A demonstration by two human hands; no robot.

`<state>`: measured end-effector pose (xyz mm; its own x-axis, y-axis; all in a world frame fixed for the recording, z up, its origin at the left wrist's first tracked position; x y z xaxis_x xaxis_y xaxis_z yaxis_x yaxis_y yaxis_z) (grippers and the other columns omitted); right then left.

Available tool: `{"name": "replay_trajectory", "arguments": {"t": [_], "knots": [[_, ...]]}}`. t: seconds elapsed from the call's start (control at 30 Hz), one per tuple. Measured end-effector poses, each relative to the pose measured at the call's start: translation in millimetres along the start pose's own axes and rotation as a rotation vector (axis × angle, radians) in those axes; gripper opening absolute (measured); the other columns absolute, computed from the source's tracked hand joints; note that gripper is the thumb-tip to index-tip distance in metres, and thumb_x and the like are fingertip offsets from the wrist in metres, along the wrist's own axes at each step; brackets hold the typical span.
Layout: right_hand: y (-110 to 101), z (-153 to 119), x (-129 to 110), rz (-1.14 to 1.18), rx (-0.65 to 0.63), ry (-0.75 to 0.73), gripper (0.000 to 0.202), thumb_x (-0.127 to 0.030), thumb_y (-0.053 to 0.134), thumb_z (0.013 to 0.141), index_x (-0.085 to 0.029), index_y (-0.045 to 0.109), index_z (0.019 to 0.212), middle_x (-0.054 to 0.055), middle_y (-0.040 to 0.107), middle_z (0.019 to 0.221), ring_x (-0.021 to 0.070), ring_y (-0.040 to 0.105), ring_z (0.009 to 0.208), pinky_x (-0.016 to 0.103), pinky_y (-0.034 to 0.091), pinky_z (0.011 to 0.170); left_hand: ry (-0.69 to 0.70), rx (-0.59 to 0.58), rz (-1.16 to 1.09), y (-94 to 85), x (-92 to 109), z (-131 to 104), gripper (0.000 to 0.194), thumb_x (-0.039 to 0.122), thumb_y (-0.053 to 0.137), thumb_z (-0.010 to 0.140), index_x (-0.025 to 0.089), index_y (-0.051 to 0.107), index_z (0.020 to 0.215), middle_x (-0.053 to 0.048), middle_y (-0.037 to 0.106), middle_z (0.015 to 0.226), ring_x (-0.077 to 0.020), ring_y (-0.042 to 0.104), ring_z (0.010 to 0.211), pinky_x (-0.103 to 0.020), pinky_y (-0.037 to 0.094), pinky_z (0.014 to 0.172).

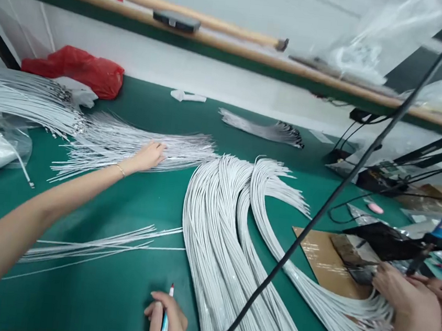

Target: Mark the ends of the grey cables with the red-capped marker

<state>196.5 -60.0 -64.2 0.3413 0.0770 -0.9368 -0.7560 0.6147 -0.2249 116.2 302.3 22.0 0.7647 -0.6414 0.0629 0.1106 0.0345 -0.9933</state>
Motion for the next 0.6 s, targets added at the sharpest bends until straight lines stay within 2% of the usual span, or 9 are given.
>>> {"name": "replay_trajectory", "arguments": {"t": [0.07,0.13,0.17,0.23,0.3,0.4,0.47,0.53,0.6], "knots": [[3,3,-5,0.020,-0.092,-0.012,0.025,-0.034,0.050,0.093,-0.021,0.069,0.085,-0.001,0.064,0.054,0.0117,0.060,0.048,0.019,0.050,0.050,0.070,-0.122,-0.052,8.1,9,-39,0.038,0.038,0.032,0.102,0.011,0.059,0.108,-0.014,0.060,0.110,-0.0241,0.058,0.102,-0.035,0.045,0.084],[2,5,-6,0.033,-0.126,-0.016,0.022,-0.031,0.050,0.093,-0.022,0.069,0.087,-0.001,0.064,0.055,0.0110,0.061,0.049,0.018,0.050,0.050,0.145,-0.289,-0.103,18.7,19,-95,0.044,0.050,0.036,0.098,0.015,0.062,0.091,-0.008,0.064,0.091,-0.0204,0.061,0.082,-0.028,0.044,0.068],[0,5,-7,0.039,-0.130,-0.022,0.021,-0.029,0.050,0.092,-0.022,0.069,0.087,-0.002,0.065,0.056,0.0107,0.061,0.049,0.018,0.050,0.050,0.172,-0.361,-0.124,23.2,25,-126,0.044,0.054,0.040,0.096,0.017,0.061,0.089,-0.006,0.064,0.087,-0.0187,0.060,0.075,-0.026,0.042,0.063],[-1,6,-9,0.061,-0.140,-0.043,0.019,-0.028,0.051,0.092,-0.022,0.069,0.088,-0.002,0.065,0.056,0.0105,0.060,0.048,0.018,0.050,0.049,0.197,-0.458,-0.147,30.8,37,-182,0.041,0.058,0.050,0.090,0.018,0.059,0.093,-0.005,0.062,0.090,-0.0185,0.059,0.073,-0.025,0.039,0.058],[0,5,-10,0.084,-0.148,-0.035,0.020,-0.028,0.052,0.092,-0.021,0.069,0.087,-0.002,0.065,0.055,0.0106,0.059,0.047,0.018,0.050,0.048,0.155,-0.458,-0.144,35.3,44,-218,0.036,0.051,0.054,0.090,0.016,0.055,0.098,-0.009,0.060,0.097,-0.0222,0.057,0.081,-0.028,0.040,0.062],[-3,2,-7,0.088,-0.099,0.051,0.023,-0.032,0.052,0.092,-0.020,0.069,0.083,-0.001,0.064,0.054,0.0107,0.058,0.047,0.019,0.049,0.049,0.097,-0.463,-0.212,45.7,50,-241,0.021,0.033,0.040,0.098,0.016,0.051,0.093,-0.009,0.059,0.092,-0.0216,0.056,0.079,-0.030,0.040,0.067],[-4,1,-6,0.087,-0.081,0.077,0.025,-0.034,0.051,0.091,-0.020,0.069,0.081,-0.001,0.064,0.054,0.0107,0.058,0.048,0.020,0.049,0.049,0.093,-0.481,-0.249,51.2,52,-245,0.023,0.027,0.033,0.098,0.017,0.050,0.086,-0.008,0.059,0.085,-0.0205,0.055,0.073,-0.031,0.039,0.067],[-5,0,-7,0.080,-0.080,0.063,0.025,-0.034,0.051,0.092,-0.020,0.068,0.081,-0.001,0.064,0.054,0.0107,0.058,0.048,0.019,0.049,0.049,0.086,-0.478,-0.266,50.1,47,-245,0.023,0.026,0.033,0.097,0.017,0.048,0.082,-0.008,0.059,0.083,-0.0208,0.054,0.071,-0.031,0.038,0.067],[-4,0,-7,0.072,-0.102,0.032,0.025,-0.033,0.050,0.092,-0.019,0.068,0.081,-0.001,0.064,0.054,0.0111,0.059,0.046,0.019,0.049,0.047,0.069,-0.473,-0.294,43.3,37,-245,0.025,0.029,0.029,0.097,0.018,0.048,0.087,-0.006,0.058,0.077,-0.0192,0.053,0.066,-0.030,0.038,0.062]]}}
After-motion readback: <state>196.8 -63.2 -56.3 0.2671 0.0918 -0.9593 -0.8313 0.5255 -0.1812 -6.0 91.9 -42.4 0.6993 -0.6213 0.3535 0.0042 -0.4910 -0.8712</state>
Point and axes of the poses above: each hand's wrist, its own z-axis towards the middle knuckle, its own y-axis out of the palm, x = y × z, the point moved 10 cm from there along z, towards the middle knuckle
